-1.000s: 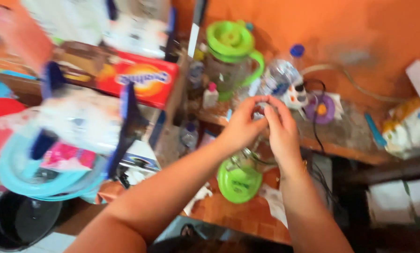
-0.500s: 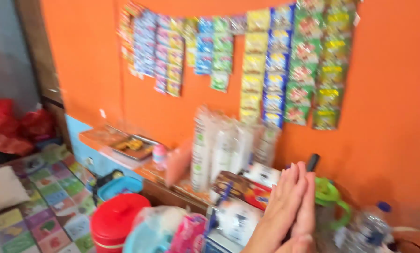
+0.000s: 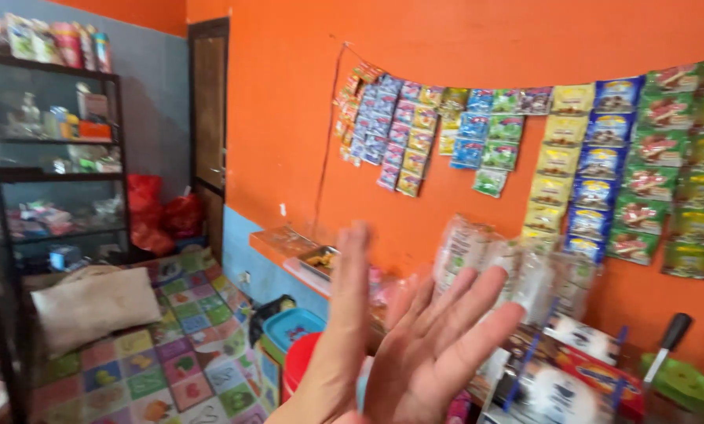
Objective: The person assembles a blender, wipes it with a tissue, and then adds a packet of instant coffee and water into the blender jar. The person secures the lid on the blender jar.
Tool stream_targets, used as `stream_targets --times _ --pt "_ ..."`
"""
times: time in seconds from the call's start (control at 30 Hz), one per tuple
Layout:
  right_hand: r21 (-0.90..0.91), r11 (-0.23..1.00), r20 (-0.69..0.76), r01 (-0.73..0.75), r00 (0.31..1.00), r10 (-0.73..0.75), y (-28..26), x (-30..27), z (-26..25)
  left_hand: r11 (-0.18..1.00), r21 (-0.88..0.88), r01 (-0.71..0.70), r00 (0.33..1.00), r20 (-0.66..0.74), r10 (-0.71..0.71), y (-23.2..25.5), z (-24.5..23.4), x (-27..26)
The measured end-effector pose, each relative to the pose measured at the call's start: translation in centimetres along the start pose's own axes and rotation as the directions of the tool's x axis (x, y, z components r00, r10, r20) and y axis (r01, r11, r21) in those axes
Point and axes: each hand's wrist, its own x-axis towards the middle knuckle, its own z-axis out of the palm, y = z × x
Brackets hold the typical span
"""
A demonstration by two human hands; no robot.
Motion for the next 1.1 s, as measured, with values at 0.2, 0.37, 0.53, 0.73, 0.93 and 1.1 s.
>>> stream_targets --times 0.2,0.37,0.53,0.73,0.93,1.1 --pt "-0.020 0.995 -0.116 0.097 0.988 -0.099 -0.1 1.4 7.0 0.976 -0.054 0.213 0.944 -0.246 -0.220 0.8 -4.0 -1.3" --pt "-0.074 0.982 -0.122 0.176 0.975 -0.184 1.3 2.3 9.5 0.983 -0.064 0.173 0.966 -0.184 -0.182 -2.1 -6.7 -1.9" --pt "-0.344 0.921 0.160 0.182 0.978 -0.133 3.0 0.3 10.0 0.971 -0.164 0.176 0.975 -0.109 -0.196 -5.8 -7.7 -2.6" --pt "-0.344 0.930 0.190 0.129 0.980 -0.066 6.6 -0.2 11.4 0.953 -0.257 0.161 0.981 -0.065 -0.183 -10.1 -10.6 -2.7" --pt "-0.393 0.902 0.190 0.180 0.975 -0.112 11.6 0.2 17.1 0.920 -0.361 0.152 0.980 -0.067 -0.188 -13.3 -16.5 -3.8" --pt "-0.506 0.832 0.187 0.225 0.971 -0.149 16.0 -1.2 24.0 0.856 -0.491 0.162 0.983 0.007 -0.182 -15.6 -24.5 -6.5"
